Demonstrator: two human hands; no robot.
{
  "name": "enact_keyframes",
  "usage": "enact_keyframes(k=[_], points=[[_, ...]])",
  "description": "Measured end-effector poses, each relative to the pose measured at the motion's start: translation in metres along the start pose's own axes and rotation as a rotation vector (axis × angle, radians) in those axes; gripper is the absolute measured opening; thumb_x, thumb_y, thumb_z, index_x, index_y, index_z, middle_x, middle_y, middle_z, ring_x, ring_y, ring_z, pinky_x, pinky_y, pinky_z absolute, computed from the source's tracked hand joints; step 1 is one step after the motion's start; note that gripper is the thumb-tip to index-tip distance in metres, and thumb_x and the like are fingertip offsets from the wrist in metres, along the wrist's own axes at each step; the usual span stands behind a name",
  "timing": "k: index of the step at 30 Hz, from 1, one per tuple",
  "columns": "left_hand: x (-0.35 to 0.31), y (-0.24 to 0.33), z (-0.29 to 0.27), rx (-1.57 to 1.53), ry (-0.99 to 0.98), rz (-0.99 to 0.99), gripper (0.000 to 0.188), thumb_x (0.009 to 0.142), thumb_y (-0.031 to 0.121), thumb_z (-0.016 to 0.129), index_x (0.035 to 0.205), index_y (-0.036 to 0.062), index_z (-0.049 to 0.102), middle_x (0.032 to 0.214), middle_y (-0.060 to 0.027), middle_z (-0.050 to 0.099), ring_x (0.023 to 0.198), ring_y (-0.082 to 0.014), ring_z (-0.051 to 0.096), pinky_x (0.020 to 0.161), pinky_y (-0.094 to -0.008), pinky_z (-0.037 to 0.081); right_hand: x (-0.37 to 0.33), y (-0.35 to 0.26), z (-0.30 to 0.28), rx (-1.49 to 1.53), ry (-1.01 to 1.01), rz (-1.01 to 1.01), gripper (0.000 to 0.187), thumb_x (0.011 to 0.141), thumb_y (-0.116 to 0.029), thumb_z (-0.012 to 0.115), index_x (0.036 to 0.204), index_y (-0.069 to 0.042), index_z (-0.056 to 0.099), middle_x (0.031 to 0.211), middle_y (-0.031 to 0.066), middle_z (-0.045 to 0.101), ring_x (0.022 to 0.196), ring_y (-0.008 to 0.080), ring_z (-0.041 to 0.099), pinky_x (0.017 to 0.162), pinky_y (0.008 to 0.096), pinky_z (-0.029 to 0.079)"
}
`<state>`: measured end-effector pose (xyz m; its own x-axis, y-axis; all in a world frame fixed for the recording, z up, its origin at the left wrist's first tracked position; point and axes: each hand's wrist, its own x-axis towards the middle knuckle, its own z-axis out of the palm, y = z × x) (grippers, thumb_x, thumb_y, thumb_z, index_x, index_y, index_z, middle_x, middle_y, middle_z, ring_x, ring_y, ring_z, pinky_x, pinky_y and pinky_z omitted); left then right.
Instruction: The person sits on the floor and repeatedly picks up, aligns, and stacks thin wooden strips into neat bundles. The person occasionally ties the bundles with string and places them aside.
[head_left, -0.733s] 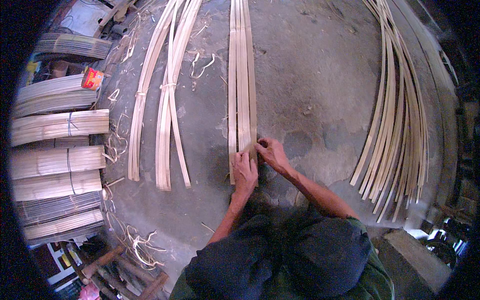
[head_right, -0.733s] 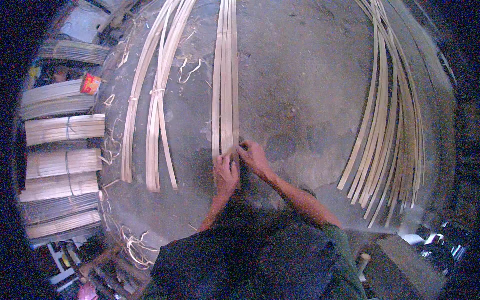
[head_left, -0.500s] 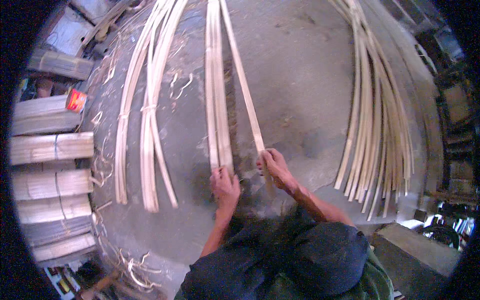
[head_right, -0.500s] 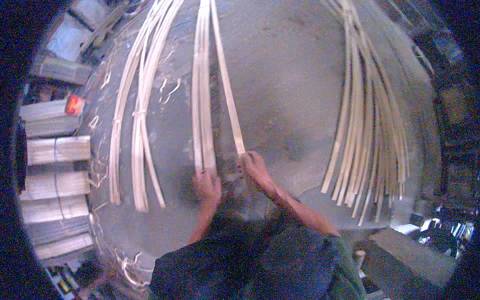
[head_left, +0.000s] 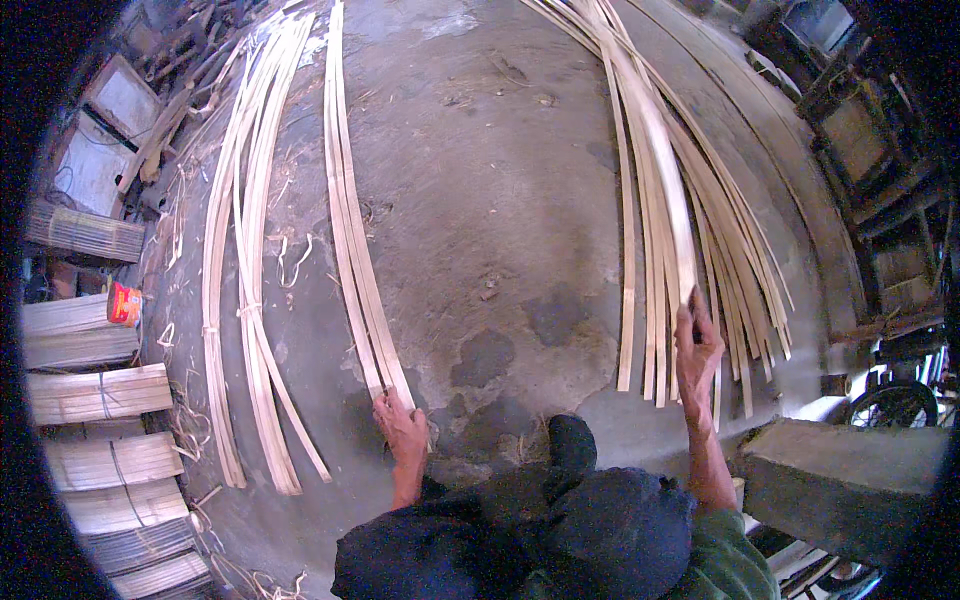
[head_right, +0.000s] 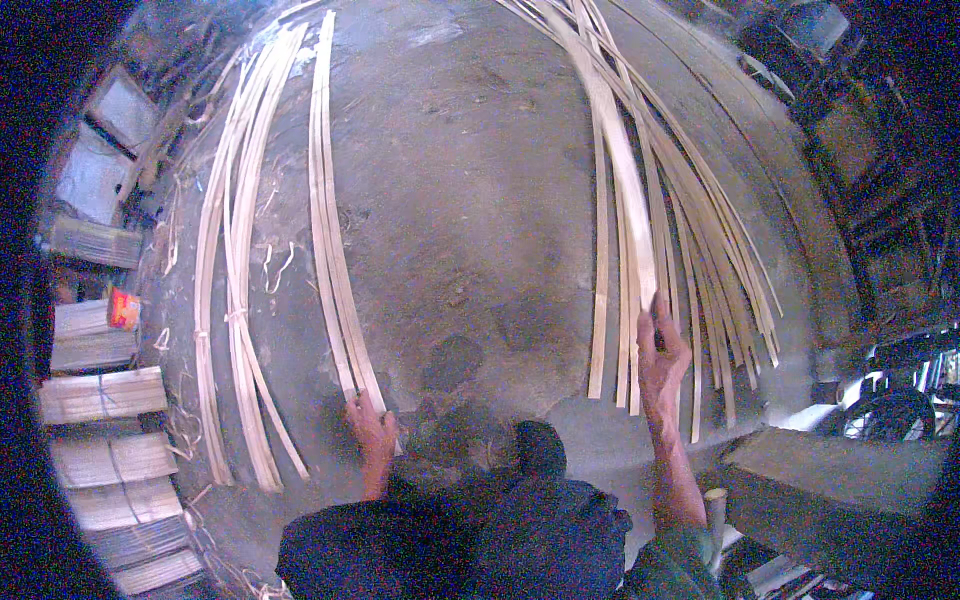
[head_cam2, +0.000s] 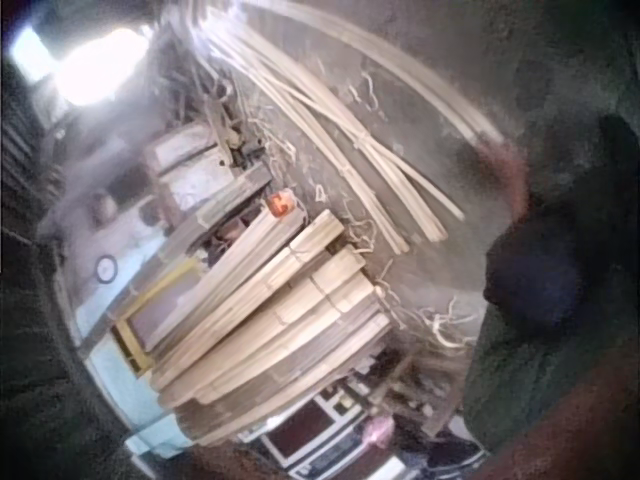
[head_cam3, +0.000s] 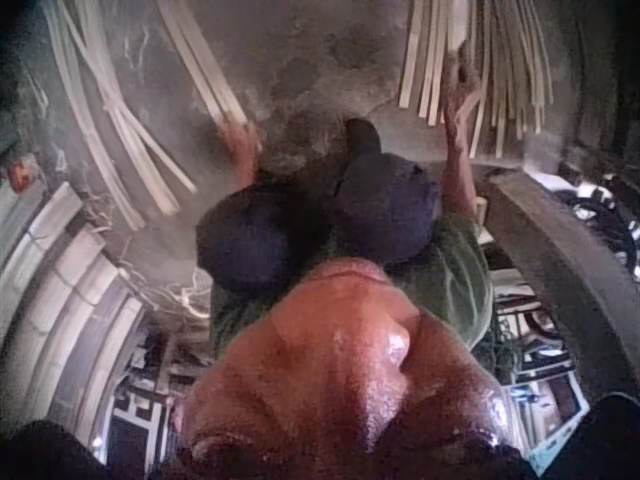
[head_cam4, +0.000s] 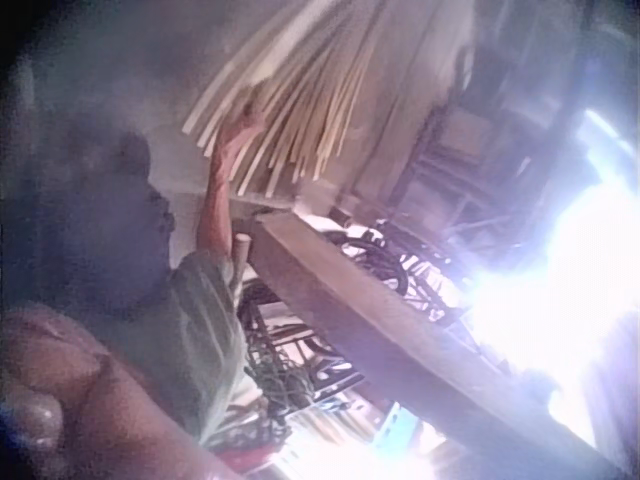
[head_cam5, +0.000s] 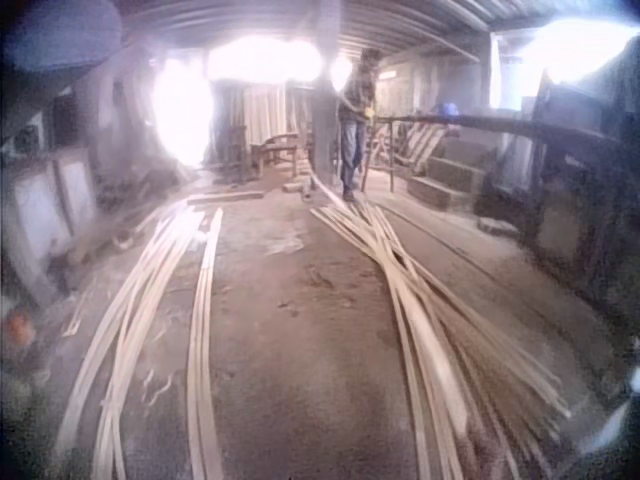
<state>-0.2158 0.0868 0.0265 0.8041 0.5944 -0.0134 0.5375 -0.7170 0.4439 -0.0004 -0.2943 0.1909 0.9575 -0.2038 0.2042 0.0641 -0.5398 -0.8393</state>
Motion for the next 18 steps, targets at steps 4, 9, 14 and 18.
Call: enact_keyframes(k=[4, 9, 14, 18], points=[[0.002, -0.007, 0.003, 0.004, 0.006, 0.057, 0.072, 0.07, 0.01, 0.072, 0.134, -0.0015, 0.041, 0.119, -0.0263, 0.043, 0.113, -0.0432, 0.043, 0.098, -0.0497, 0.035, -0.013, 0.049, -0.005, -0.109, -0.036, 0.062, 0.048, 0.097, -0.023, 0.057, 0.136, 0.003, 0.047, 0.129, 0.0185, 0.058, 0.116, 0.0202, 0.056, 0.097, 0.0281, 0.042], [0.001, -0.016, 0.003, 0.005, 0.003, 0.049, 0.075, 0.07, 0.012, 0.071, 0.137, -0.0009, 0.038, 0.119, -0.0273, 0.043, 0.113, -0.044, 0.042, 0.1, -0.0527, 0.032, -0.025, 0.071, -0.004, -0.267, -0.069, 0.293, 0.046, 0.097, -0.024, 0.058, 0.138, -0.005, 0.05, 0.118, 0.0139, 0.064, 0.095, 0.0155, 0.06, 0.078, 0.0271, 0.048], [0.003, -0.01, -0.002, -0.079, -0.09, -0.009, 0.083, 0.07, 0.013, 0.069, 0.143, -0.0006, 0.031, 0.124, -0.0295, 0.041, 0.117, -0.044, 0.041, 0.103, -0.0533, 0.029, -0.021, 0.13, -0.022, -0.244, 0.074, 0.022, 0.043, 0.097, -0.025, 0.058, 0.137, -0.01, 0.052, 0.075, 0.0004, 0.057, 0.062, 0.0082, 0.041, 0.053, 0.0269, 0.038], [0.003, -0.021, 0.0, -0.092, 0.037, 0.061, 0.089, 0.067, 0.012, 0.068, 0.145, -0.0016, 0.027, 0.125, -0.0304, 0.043, 0.116, -0.0452, 0.042, 0.104, -0.0517, 0.03, -0.002, 0.121, -0.026, -0.35, 0.069, 0.063, 0.043, 0.098, -0.026, 0.056, 0.137, -0.008, 0.052, 0.067, -0.0011, 0.048, 0.059, 0.0072, 0.038, 0.052, 0.0266, 0.036]])
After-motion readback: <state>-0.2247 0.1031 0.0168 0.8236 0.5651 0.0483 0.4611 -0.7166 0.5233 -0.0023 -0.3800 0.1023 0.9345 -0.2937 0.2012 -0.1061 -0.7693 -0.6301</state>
